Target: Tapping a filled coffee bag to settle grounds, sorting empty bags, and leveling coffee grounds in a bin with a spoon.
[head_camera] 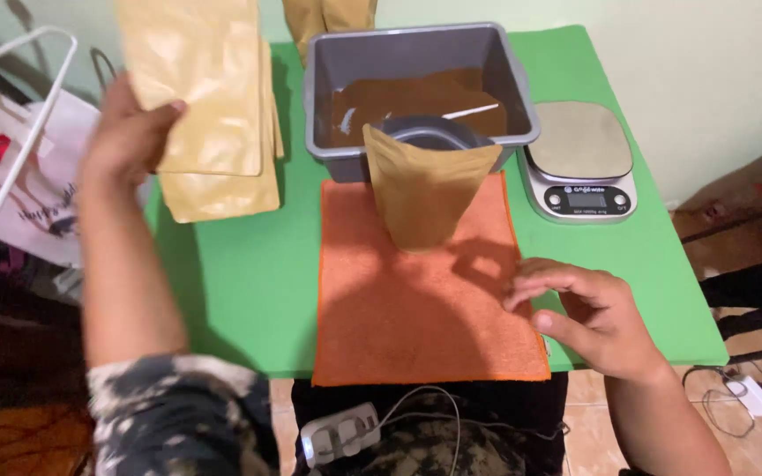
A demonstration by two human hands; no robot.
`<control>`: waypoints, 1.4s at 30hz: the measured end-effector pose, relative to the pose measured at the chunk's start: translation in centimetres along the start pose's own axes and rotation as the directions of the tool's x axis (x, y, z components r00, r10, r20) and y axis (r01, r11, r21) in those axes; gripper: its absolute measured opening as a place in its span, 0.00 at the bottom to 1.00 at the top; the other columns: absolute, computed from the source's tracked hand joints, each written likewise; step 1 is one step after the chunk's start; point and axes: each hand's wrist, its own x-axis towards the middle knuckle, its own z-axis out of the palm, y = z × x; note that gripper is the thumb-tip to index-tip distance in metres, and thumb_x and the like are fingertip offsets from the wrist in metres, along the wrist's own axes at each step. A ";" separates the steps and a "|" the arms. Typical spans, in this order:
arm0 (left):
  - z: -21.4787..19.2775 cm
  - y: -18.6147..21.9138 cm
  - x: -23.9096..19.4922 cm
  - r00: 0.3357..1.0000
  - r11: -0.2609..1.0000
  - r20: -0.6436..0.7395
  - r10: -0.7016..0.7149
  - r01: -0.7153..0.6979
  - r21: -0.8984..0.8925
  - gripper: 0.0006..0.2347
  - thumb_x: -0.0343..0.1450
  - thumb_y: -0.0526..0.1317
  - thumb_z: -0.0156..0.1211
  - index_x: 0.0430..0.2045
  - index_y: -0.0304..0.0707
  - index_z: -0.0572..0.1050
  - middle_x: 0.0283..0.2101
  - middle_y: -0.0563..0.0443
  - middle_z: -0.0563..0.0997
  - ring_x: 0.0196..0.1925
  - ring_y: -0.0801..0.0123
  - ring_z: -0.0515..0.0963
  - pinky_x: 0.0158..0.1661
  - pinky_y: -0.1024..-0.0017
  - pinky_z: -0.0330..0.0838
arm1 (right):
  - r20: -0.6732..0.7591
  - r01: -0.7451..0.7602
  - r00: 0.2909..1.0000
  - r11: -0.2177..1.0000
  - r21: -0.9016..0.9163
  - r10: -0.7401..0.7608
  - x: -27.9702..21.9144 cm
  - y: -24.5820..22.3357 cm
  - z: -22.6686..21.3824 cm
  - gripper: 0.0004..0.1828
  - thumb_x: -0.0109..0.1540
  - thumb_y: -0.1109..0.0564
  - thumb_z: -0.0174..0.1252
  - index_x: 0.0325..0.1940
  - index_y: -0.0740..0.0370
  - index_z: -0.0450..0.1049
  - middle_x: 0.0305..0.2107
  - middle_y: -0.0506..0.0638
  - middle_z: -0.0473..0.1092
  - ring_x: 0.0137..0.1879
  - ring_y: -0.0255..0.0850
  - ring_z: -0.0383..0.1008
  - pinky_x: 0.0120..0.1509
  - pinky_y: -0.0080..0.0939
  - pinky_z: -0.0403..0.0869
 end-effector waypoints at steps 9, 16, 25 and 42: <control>9.8 -1.8 -17.8 0.956 0.944 -0.093 0.280 -0.291 -0.154 0.21 0.75 0.31 0.58 0.61 0.31 0.60 0.51 0.35 0.76 0.51 0.55 0.79 0.50 0.52 0.80 | -0.112 -0.014 0.993 0.995 0.099 0.026 4.5 3.8 7.8 0.50 0.54 0.58 0.71 0.74 0.71 0.51 0.65 0.66 0.59 0.73 0.58 0.58 0.78 0.62 0.57; 11.8 -5.3 -19.9 0.969 0.954 0.030 0.247 -0.238 -0.182 0.20 0.71 0.30 0.61 0.56 0.34 0.63 0.50 0.41 0.81 0.50 0.59 0.84 0.50 0.54 0.81 | -0.066 0.388 0.890 0.827 -0.407 -0.450 9.1 -0.5 8.9 0.55 0.57 0.50 0.75 0.78 0.63 0.48 0.69 0.63 0.53 0.78 0.62 0.52 0.81 0.71 0.56; 12.7 -6.9 -20.6 0.936 0.933 0.056 0.347 -0.339 -0.120 0.27 0.64 0.26 0.66 0.55 0.30 0.59 0.49 0.36 0.81 0.49 0.57 0.83 0.45 0.54 0.80 | 0.408 0.406 0.911 0.279 -0.870 -0.054 17.6 -0.8 12.6 0.41 0.48 0.44 0.73 0.62 0.47 0.65 0.33 0.49 0.74 0.39 0.51 0.79 0.46 0.53 0.75; 14.8 8.8 -25.4 0.769 0.730 0.333 0.546 -0.631 0.261 0.13 0.77 0.47 0.51 0.40 0.37 0.77 0.34 0.48 0.82 0.34 0.58 0.82 0.38 0.63 0.72 | -0.153 0.006 0.969 0.635 -0.772 -0.196 1.4 -9.0 0.1 0.36 0.54 0.59 0.71 0.63 0.71 0.64 0.63 0.68 0.68 0.70 0.59 0.70 0.80 0.57 0.66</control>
